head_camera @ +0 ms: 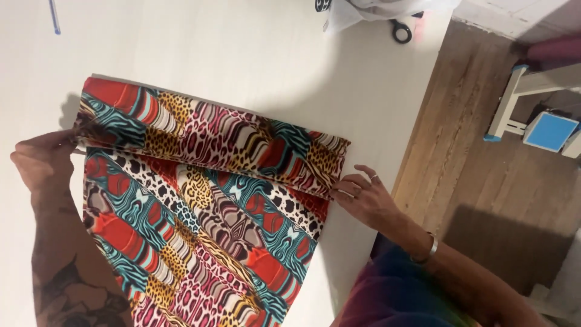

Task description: The person folds a large piece of patterned fabric on a white table and uses scissors to cut a long strip from it. The person then cuts the strip into smaller pieces.

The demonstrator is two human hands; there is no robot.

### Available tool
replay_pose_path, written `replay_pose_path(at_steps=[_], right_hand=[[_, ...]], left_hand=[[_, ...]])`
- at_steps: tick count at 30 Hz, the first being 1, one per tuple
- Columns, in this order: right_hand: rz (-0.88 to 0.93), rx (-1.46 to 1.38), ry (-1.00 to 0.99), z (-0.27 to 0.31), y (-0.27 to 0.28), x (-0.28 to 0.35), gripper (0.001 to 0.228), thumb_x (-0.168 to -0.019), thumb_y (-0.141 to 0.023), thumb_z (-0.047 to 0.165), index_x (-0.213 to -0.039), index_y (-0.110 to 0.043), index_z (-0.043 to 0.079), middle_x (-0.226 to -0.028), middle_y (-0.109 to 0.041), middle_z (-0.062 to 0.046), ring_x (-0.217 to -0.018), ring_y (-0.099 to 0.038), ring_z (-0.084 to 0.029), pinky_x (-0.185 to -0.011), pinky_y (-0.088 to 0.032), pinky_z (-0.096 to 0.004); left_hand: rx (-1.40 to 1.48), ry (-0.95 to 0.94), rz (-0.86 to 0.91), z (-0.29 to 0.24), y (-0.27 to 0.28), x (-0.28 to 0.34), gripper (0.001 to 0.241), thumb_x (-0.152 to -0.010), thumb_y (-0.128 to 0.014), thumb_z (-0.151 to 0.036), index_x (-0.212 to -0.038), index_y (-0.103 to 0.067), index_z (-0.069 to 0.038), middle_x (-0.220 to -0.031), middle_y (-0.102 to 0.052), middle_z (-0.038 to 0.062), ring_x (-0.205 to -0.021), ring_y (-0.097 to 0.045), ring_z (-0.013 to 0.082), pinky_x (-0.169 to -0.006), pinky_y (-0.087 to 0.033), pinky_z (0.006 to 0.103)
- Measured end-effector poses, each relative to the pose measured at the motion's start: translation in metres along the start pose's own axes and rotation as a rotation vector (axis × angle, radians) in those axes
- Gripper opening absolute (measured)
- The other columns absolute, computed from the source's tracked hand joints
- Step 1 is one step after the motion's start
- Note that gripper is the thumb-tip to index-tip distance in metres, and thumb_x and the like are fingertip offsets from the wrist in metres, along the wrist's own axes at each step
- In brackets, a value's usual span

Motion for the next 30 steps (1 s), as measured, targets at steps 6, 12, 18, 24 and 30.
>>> replay_pose_path(at_steps=[6, 12, 18, 24, 30], right_hand=[[0.055, 0.002, 0.031, 0.006, -0.012, 0.011, 0.032, -0.101, -0.101, 0.003, -0.125, -0.087, 0.018, -0.131, -0.079, -0.003, -0.123, -0.073, -0.024, -0.13, -0.05, -0.062], [0.11, -0.029, 0.035, 0.008, -0.024, 0.019, 0.032, -0.101, -0.098, 0.001, -0.127, -0.09, 0.018, -0.13, -0.086, -0.002, -0.12, -0.08, -0.026, -0.128, -0.053, -0.067], [0.198, -0.071, 0.041, 0.012, -0.027, 0.026, 0.034, -0.107, -0.088, 0.0, -0.137, -0.086, 0.015, -0.138, -0.081, -0.005, -0.129, -0.076, -0.03, -0.134, -0.045, -0.068], [0.19, -0.044, 0.066, 0.014, -0.035, 0.034, 0.035, -0.104, -0.084, 0.001, -0.136, -0.086, 0.017, -0.137, -0.08, -0.003, -0.13, -0.076, -0.029, -0.134, -0.045, -0.07], [0.154, -0.115, 0.082, 0.018, -0.032, 0.034, 0.03, -0.108, -0.091, 0.002, -0.136, -0.087, 0.011, -0.135, -0.081, -0.007, -0.13, -0.075, -0.029, -0.132, -0.046, -0.071]], left_hand=[[-0.078, 0.047, 0.025, 0.028, -0.01, 0.001, 0.041, -0.116, -0.077, 0.004, -0.143, -0.099, -0.017, -0.108, -0.089, 0.007, -0.09, -0.069, 0.006, -0.052, -0.042, 0.0322], [-0.092, 0.043, -0.007, 0.05, -0.018, -0.004, 0.027, -0.123, -0.088, -0.008, -0.143, -0.1, -0.02, -0.097, -0.085, 0.005, -0.083, -0.068, 0.0063, -0.059, -0.048, 0.0315], [-0.046, 0.05, -0.007, 0.049, -0.017, 0.002, 0.035, -0.121, -0.083, -0.001, -0.143, -0.099, -0.022, -0.108, -0.086, 0.002, -0.086, -0.067, 0.0059, -0.06, -0.046, 0.0295], [0.072, -0.105, -0.024, 0.054, -0.02, 0.01, 0.023, -0.122, -0.094, 0.001, -0.14, -0.098, -0.013, -0.127, -0.091, 0.008, -0.116, -0.084, 0.0127, -0.085, -0.06, 0.0252], [-0.002, -0.049, -0.018, 0.042, -0.013, 0.015, 0.032, -0.118, -0.091, 0.003, -0.142, -0.099, -0.017, -0.125, -0.091, 0.008, -0.105, -0.078, 0.0093, -0.069, -0.05, 0.0257]])
Point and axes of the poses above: each hand's wrist, its own x-axis away from the middle knuckle, its own y-axis out of the back of the hand, z = x × y, the point moved 7 cm from there along -x, towards the middle knuckle
